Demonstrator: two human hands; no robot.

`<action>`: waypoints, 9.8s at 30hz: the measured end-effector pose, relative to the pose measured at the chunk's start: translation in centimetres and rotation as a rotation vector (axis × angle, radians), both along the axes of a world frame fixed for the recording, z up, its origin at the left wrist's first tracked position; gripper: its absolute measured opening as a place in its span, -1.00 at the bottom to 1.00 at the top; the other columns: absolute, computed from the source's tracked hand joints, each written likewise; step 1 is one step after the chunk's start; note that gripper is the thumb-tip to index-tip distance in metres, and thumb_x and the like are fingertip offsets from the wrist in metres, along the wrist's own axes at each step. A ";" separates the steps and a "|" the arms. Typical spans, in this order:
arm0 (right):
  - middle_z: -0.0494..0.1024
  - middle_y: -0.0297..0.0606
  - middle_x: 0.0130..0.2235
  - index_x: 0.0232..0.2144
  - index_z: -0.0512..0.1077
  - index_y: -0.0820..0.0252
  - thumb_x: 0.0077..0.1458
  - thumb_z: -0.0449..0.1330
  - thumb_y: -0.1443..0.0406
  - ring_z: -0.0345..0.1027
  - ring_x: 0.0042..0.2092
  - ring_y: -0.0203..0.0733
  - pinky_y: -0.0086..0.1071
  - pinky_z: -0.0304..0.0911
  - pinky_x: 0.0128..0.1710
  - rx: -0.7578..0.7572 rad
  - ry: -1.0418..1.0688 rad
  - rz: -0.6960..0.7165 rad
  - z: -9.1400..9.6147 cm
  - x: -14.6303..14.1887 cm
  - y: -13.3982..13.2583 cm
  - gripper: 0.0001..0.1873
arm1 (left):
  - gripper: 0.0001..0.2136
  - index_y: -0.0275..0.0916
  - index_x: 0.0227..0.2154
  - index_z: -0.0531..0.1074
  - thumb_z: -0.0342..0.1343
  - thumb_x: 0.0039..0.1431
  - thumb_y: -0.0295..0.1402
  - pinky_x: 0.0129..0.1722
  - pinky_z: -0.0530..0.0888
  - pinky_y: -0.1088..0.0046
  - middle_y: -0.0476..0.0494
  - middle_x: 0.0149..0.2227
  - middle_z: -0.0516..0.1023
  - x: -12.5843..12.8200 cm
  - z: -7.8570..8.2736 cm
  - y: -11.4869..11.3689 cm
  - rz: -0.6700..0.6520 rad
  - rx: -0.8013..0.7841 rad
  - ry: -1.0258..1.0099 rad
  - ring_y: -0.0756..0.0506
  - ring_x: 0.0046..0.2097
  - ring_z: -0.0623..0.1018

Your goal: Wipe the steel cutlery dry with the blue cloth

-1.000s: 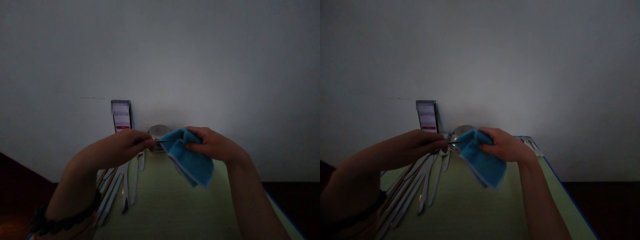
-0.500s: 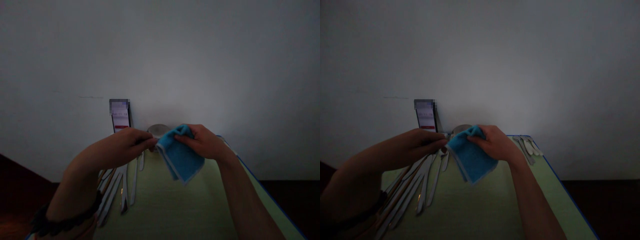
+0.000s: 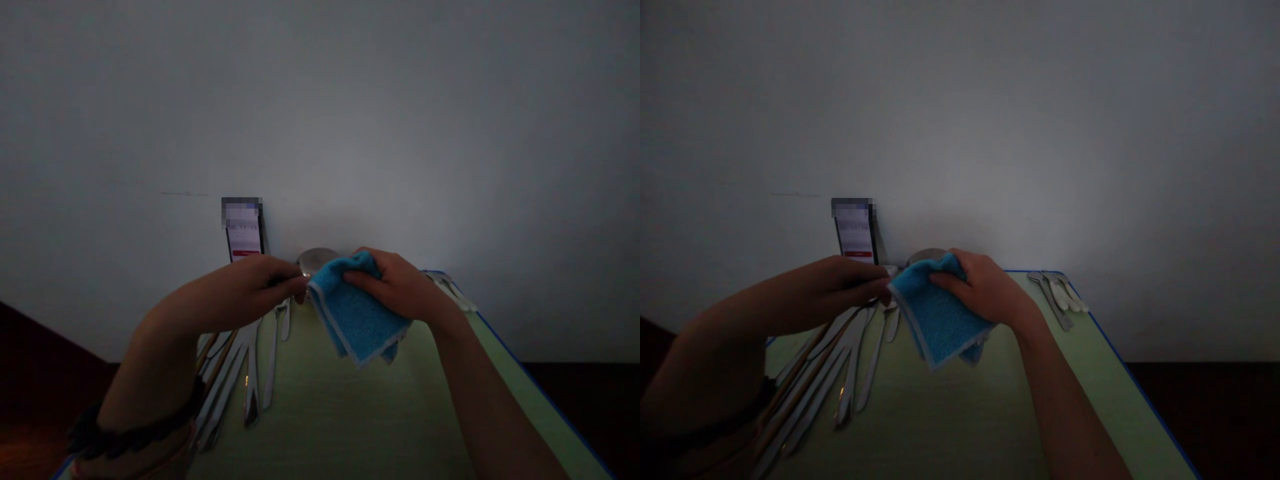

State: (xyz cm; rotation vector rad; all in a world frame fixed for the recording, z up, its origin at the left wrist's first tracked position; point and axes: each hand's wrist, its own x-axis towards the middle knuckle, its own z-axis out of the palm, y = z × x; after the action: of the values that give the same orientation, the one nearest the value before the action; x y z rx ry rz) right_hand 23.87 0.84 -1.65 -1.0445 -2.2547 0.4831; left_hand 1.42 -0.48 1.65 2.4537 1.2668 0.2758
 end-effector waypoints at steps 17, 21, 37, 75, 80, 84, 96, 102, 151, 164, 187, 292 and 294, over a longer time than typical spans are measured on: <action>0.47 -0.28 -0.22 -0.13 0.30 0.15 -0.05 0.17 0.20 0.36 -0.25 -0.22 -0.35 0.31 -0.30 -0.439 0.193 0.162 -0.2 2.8 0.0 -0.61 | -0.63 -0.25 -0.43 0.41 -0.21 0.18 -0.12 -0.44 0.30 0.56 0.00 -0.50 0.42 -1.0 -1.3 0.6 0.030 -0.022 -0.024 0.02 -0.43 0.40; 0.47 -0.29 -0.22 -0.12 0.29 0.13 -0.04 0.16 0.21 0.36 -0.24 -0.22 -0.34 0.31 -0.29 -0.445 0.189 0.169 -0.4 3.3 0.3 -0.62 | -0.62 -0.24 -0.43 0.41 -0.21 0.18 -0.11 -0.44 0.30 0.54 -0.01 -0.49 0.42 -1.1 -1.5 0.6 0.051 -0.012 -0.007 0.00 -0.43 0.40; 0.38 -0.30 -0.47 -0.41 0.34 0.23 0.07 0.00 0.15 0.21 -0.42 -0.28 -0.40 0.11 -0.43 0.117 0.209 -0.273 0.2 1.4 1.1 -0.73 | -0.69 -0.25 -0.41 0.39 -0.17 0.16 -0.16 -0.59 0.34 0.61 0.00 -0.55 0.44 0.1 -0.2 -0.2 -0.030 -0.272 -0.061 0.05 -0.54 0.41; 0.30 -0.43 -0.53 -0.48 0.32 0.24 0.00 0.07 0.30 0.14 -0.48 -0.42 -0.52 0.04 -0.48 0.003 0.050 0.066 0.5 -1.0 -0.3 -0.90 | -0.70 -0.26 -0.52 0.32 -0.16 0.18 -0.20 -0.58 0.16 0.59 0.08 -0.63 0.31 2.0 1.2 -0.7 -0.003 0.241 0.022 0.09 -0.58 0.30; 0.34 -0.41 -0.51 -0.45 0.33 0.25 0.02 0.06 0.27 0.16 -0.47 -0.41 -0.52 0.07 -0.47 -0.060 0.050 0.102 0.4 -0.8 0.0 -0.86 | -0.69 -0.25 -0.54 0.32 -0.19 0.20 -0.23 -0.57 0.14 0.55 0.06 -0.65 0.30 2.5 0.7 -0.4 -0.016 0.339 0.121 0.07 -0.59 0.30; 0.36 -0.38 -0.48 -0.44 0.35 0.26 0.06 0.04 0.22 0.18 -0.43 -0.39 -0.52 0.09 -0.45 -0.086 0.099 0.115 0.6 -0.6 -0.1 -0.79 | -0.71 -0.26 -0.55 0.34 -0.17 0.18 -0.29 -0.58 0.12 0.55 0.07 -0.68 0.28 2.6 0.7 -0.5 -0.063 0.341 0.108 0.09 -0.62 0.28; 0.35 -0.40 -0.52 -0.44 0.36 0.25 0.04 0.06 0.22 0.17 -0.46 -0.40 -0.52 0.07 -0.48 -0.028 0.075 0.100 0.2 -1.0 0.0 -0.81 | -0.65 -0.27 -0.58 0.35 -0.19 0.19 -0.25 -0.62 0.12 0.57 0.08 -0.69 0.26 2.3 0.7 -0.6 -0.057 0.198 0.067 0.08 -0.63 0.28; 0.41 -0.37 -0.46 -0.39 0.40 0.23 0.01 0.08 0.15 0.22 -0.43 -0.38 -0.50 0.13 -0.45 -0.161 0.221 0.070 0.3 -1.1 -0.3 -0.75 | -0.66 -0.26 -0.59 0.31 -0.22 0.22 -0.27 -0.57 0.16 0.56 0.06 -0.68 0.29 2.4 1.0 -0.6 -0.036 0.373 0.074 0.08 -0.61 0.31; 0.32 -0.35 -0.51 -0.50 0.26 0.21 0.10 -0.14 0.00 0.16 -0.50 -0.37 -0.47 0.08 -0.51 -0.295 0.023 0.108 0.3 -1.5 -0.4 -0.56 | -0.59 -0.32 -0.44 0.48 -0.21 0.20 -0.18 -0.50 0.30 0.54 -0.11 -0.51 0.55 3.2 -0.6 1.0 0.245 0.498 -0.240 -0.02 -0.47 0.49; 0.39 -0.35 -0.47 -0.43 0.33 0.20 0.12 -0.11 0.06 0.25 -0.45 -0.33 -0.46 0.15 -0.46 -0.286 -0.102 0.170 -0.8 1.6 0.5 -0.62 | -0.61 -0.29 -0.45 0.46 -0.17 0.16 -0.14 -0.59 0.27 0.57 -0.06 -0.55 0.49 0.0 -1.8 2.0 0.423 0.434 -0.330 0.00 -0.53 0.42; 0.44 -0.27 -0.46 -0.38 0.40 0.26 0.12 -0.10 0.07 0.25 -0.45 -0.31 -0.41 0.10 -0.42 -0.147 -0.270 0.117 0.5 -0.3 0.2 -0.57 | -0.52 -0.29 -0.62 0.35 -0.33 0.25 -0.21 -0.61 0.07 0.52 0.05 -0.74 0.24 4.2 -1.7 0.5 -0.040 0.312 0.034 0.05 -0.65 0.29; 0.51 -0.34 -0.37 -0.28 0.44 0.15 -0.03 0.12 0.23 0.34 -0.37 -0.26 -0.41 0.21 -0.40 -0.096 -0.010 -0.054 0.0 4.0 0.5 -0.77 | -0.66 -0.28 -0.39 0.41 -0.17 0.15 -0.16 -0.50 0.30 0.58 -0.01 -0.52 0.40 -0.5 -3.2 1.6 0.018 -0.098 -0.110 0.02 -0.47 0.37; 0.51 -0.35 -0.37 -0.28 0.45 0.13 -0.01 0.11 0.23 0.35 -0.38 -0.26 -0.42 0.19 -0.41 -0.125 -0.086 -0.053 0.3 4.0 0.3 -0.78 | -0.67 -0.27 -0.39 0.41 -0.17 0.16 -0.17 -0.52 0.29 0.60 0.01 -0.54 0.38 -0.4 -3.3 1.7 -0.005 -0.094 -0.135 0.04 -0.49 0.36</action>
State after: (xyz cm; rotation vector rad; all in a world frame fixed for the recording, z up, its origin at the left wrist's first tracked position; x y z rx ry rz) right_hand 27.91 1.12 -1.39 -1.2061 -2.2893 0.5729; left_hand 1.00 1.24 -1.64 2.3174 1.1899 0.3652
